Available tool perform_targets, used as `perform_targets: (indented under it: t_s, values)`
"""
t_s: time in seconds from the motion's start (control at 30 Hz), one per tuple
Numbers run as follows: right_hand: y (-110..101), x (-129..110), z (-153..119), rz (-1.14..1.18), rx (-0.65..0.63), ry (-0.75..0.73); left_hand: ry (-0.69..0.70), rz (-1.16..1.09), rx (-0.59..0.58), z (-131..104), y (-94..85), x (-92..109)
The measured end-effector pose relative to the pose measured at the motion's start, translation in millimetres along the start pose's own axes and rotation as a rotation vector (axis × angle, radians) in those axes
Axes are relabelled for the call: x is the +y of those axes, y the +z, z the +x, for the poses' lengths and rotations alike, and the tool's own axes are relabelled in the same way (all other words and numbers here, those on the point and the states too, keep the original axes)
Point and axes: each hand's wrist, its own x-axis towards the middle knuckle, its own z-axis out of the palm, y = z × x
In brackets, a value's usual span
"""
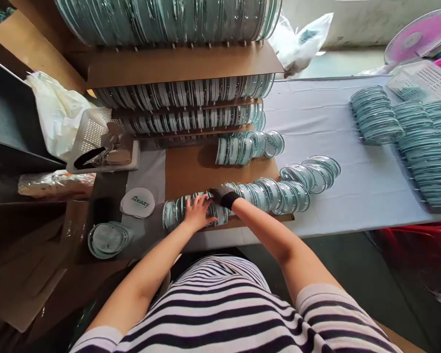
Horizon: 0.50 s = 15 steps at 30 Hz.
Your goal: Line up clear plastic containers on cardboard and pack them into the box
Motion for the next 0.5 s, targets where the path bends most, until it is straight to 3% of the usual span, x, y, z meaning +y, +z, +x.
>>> perform_targets:
  t_s: [0.17, 0.3, 0.4, 0.5]
  values:
    - [78, -10, -72, 0.081, 0.072, 0.064, 0.0, 0.029, -0.061, -2, -4.6, 3]
    - [124, -19, -95, 0.112, 0.03, 0.038, -0.022, 0.053, -0.09, -5, -7.0, 9]
    - [121, -13, -97, 0.11, 0.046, 0.033, -0.054, 0.051, -0.109, -6, -9.4, 11]
    - [83, 12, -91, 0.08, 0.128, 0.101, -0.075, 0.028, -0.124, 1, -11.4, 18]
